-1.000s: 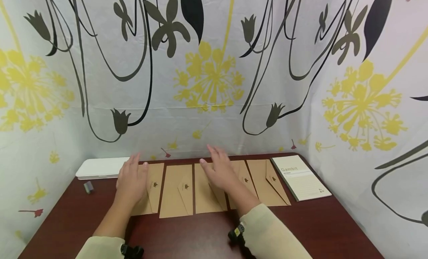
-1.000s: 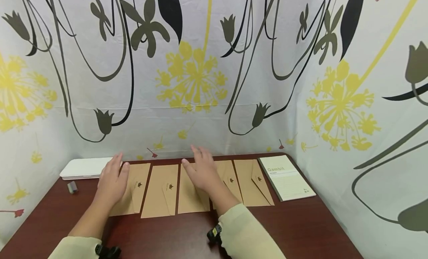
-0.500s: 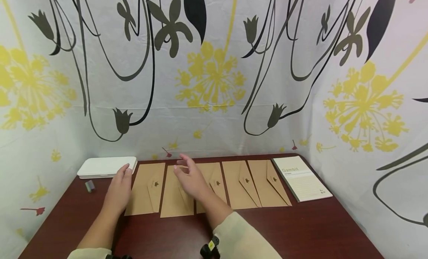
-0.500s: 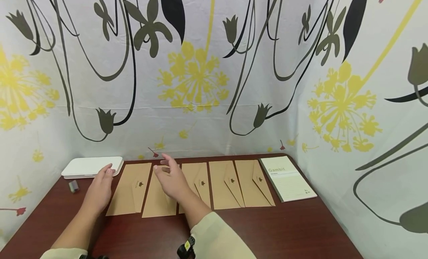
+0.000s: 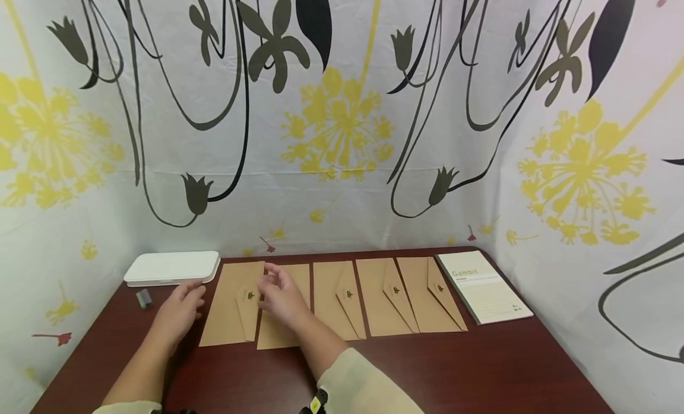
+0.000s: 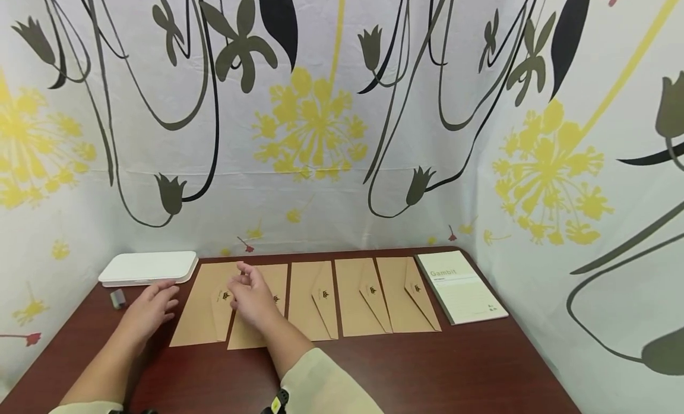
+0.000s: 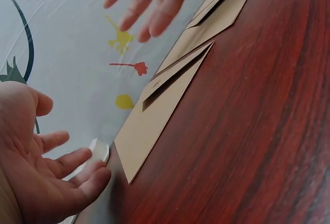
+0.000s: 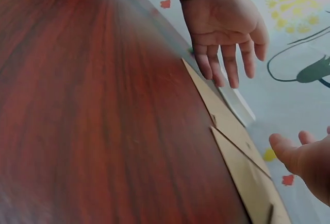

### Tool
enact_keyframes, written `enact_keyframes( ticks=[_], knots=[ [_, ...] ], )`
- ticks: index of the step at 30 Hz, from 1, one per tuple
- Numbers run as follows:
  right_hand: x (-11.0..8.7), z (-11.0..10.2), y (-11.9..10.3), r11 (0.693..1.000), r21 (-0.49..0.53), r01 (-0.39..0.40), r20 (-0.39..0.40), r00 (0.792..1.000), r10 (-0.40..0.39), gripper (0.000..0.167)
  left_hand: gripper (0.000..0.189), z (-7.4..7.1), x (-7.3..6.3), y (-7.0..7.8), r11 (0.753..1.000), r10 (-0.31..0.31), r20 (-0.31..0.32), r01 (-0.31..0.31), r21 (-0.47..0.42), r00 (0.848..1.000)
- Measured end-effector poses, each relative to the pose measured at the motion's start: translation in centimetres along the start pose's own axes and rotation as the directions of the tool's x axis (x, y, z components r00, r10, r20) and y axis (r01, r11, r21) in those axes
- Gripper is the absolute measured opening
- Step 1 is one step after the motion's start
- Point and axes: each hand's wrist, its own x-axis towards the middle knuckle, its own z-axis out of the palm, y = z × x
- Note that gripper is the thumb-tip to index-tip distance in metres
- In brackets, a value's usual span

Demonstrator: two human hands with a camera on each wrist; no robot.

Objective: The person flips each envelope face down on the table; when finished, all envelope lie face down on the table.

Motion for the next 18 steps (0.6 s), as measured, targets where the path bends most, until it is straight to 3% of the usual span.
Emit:
enact_keyframes(
  ticks=[6,18],
  knots=[
    [-0.5,0.8,0.8,0.998,0.028,-0.057,0.018,0.998,0.057,0.051,0.066,0.1,-0.3,-0.1,0.998,0.002,-0.013,-0.001,0.062,1.000],
    [-0.9,1.2,1.2,0.997,0.008,-0.083,0.049,0.995,0.082,0.048,0.062,0.6,-0.4,0.2,0.999,-0.003,0.008,0.002,0.054,1.000]
  ],
)
